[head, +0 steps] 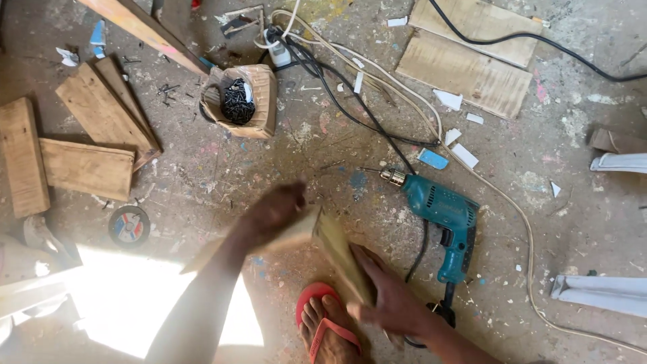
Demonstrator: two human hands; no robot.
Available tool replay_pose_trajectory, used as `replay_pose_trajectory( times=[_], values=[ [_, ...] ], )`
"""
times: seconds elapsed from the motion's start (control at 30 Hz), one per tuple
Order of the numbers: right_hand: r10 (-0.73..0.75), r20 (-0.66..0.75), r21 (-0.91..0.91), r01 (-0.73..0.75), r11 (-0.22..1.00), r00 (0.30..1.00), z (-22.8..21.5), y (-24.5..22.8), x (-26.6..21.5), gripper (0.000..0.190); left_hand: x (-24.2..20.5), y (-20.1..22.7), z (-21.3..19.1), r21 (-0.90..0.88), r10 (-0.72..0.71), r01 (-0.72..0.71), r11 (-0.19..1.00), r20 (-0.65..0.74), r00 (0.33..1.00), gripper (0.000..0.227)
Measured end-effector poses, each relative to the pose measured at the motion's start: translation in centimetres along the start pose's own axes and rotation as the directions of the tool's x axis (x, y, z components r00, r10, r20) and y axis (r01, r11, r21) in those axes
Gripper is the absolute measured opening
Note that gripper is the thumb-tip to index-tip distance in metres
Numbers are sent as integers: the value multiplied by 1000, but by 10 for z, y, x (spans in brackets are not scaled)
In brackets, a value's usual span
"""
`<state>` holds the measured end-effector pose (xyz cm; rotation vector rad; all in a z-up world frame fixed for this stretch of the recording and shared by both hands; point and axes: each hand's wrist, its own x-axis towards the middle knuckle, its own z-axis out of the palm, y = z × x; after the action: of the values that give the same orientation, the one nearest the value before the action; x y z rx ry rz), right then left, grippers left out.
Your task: Assembling a wooden frame by drilling screws into wooden boards
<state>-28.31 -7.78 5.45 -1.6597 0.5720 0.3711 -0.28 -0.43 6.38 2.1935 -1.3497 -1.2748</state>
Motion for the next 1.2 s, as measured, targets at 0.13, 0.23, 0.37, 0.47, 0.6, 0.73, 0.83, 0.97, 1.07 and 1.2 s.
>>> replay_pose_trajectory(
  times=[0.13,0.23,0.37,0.47,0.6,0.73,0.83,0.97,1.07,1.2],
  values=[
    [-176,-152,109,194,975,973,3,7,31,94,10,-33,-22,-330,-394,354,875,-60,917,59],
    [1,-174,73,12,997,985,2,25,61,83,-18,-46,-10,-350,-316,154,924,-472,823,60],
    [-144,-253,-30,141,990,957,-9,-1,88,47,-44,-45,19,-349,-374,142,926,-809,453,28],
    [-240,-352,-253,155,955,905,-14,16,109,27,-59,-64,20,-379,-391,93,921,-893,226,18],
    [-208,-504,-372,7,928,838,-19,23,132,40,-60,-183,30,-414,-398,189,890,-910,-117,10],
    [-278,-482,-458,31,888,831,-42,4,135,56,-62,-294,1,-369,-330,381,848,-929,-167,26],
    [-194,-431,-385,14,923,881,-51,-18,125,58,-57,-308,-44,-680,-690,308,666,-718,-93,61],
    [147,-300,-282,-235,930,943,-52,-25,92,98,-65,-355,-58,-844,-895,298,445,-433,109,34],
    [164,-283,-368,-265,891,945,-33,7,74,89,-81,-286,-68,-736,-869,464,494,-394,299,24],
    [-276,-370,-679,-55,732,887,-15,42,75,59,-110,-304,14,572,-6,760,310,-798,603,21]
  ],
)
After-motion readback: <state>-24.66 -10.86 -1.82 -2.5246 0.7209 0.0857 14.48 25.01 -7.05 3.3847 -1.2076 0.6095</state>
